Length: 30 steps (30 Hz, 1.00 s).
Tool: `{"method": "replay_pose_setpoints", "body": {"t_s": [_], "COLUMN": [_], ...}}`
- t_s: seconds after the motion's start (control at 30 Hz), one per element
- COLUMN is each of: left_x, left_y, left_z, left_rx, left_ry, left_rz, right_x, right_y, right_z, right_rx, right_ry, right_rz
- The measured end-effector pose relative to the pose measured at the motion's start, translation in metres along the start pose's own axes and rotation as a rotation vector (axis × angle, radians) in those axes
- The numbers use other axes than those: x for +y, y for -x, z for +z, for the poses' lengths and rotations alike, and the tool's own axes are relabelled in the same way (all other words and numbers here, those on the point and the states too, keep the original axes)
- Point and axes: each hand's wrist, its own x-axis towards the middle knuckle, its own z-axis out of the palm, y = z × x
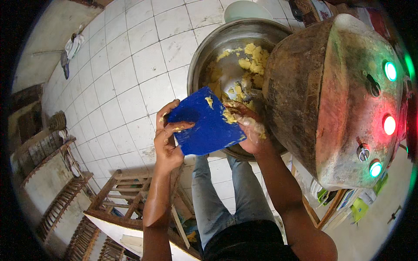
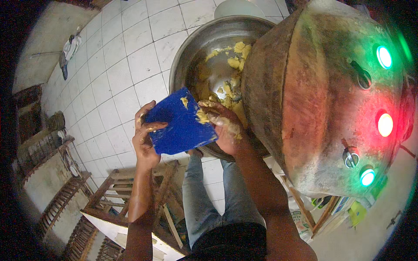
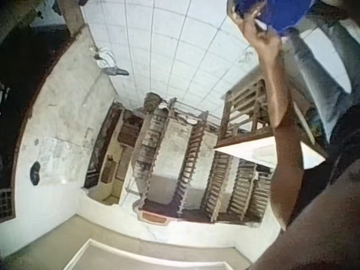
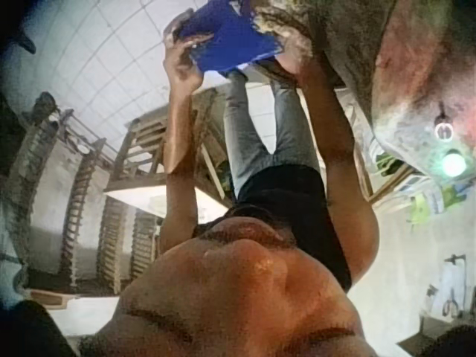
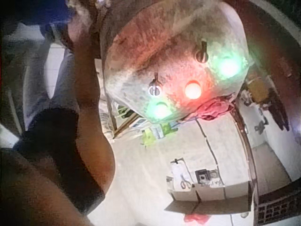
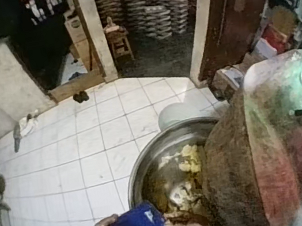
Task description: The person scrapes pieces of dough from the sides and bottom of a large industrial mixer by hand and with a blue scraper.
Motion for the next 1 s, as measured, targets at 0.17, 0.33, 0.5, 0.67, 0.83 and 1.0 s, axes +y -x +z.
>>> {"method": "replay_pose_setpoints", "body": {"t_s": [0.17, 0.33, 0.5, 0.67, 0.83, 1.0], "left_x": [-0.013, -0.015, -0.014, -0.018, -0.023, -0.010], "left_y": [0.008, -0.020, -0.024, -0.006, -0.023, -0.031], "left_z": [-0.020, -0.032, -0.037, -0.039, -0.030, -0.031], "left_rx": [-0.083, -0.239, -0.031, 0.027, 0.097, -0.137], "left_ry": [-0.020, -0.086, 0.241, 0.770, 0.533, 0.296], "left_rz": [0.015, 0.208, 0.091, -0.652, -0.674, -0.549], "right_x": [0.023, 0.019, 0.032, 0.045, 0.053, 0.023], "right_y": [-0.002, 0.002, 0.004, -0.002, 0.016, 0.029], "right_z": [0.029, 0.042, 0.052, 0.076, 0.059, 0.049], "right_rx": [0.091, -0.023, 0.366, 0.393, 0.402, -0.031], "right_ry": [-0.118, -0.093, 0.186, 0.478, 1.338, 1.823], "right_rz": [0.019, -0.139, -0.183, -0.058, -0.470, -0.378]}}
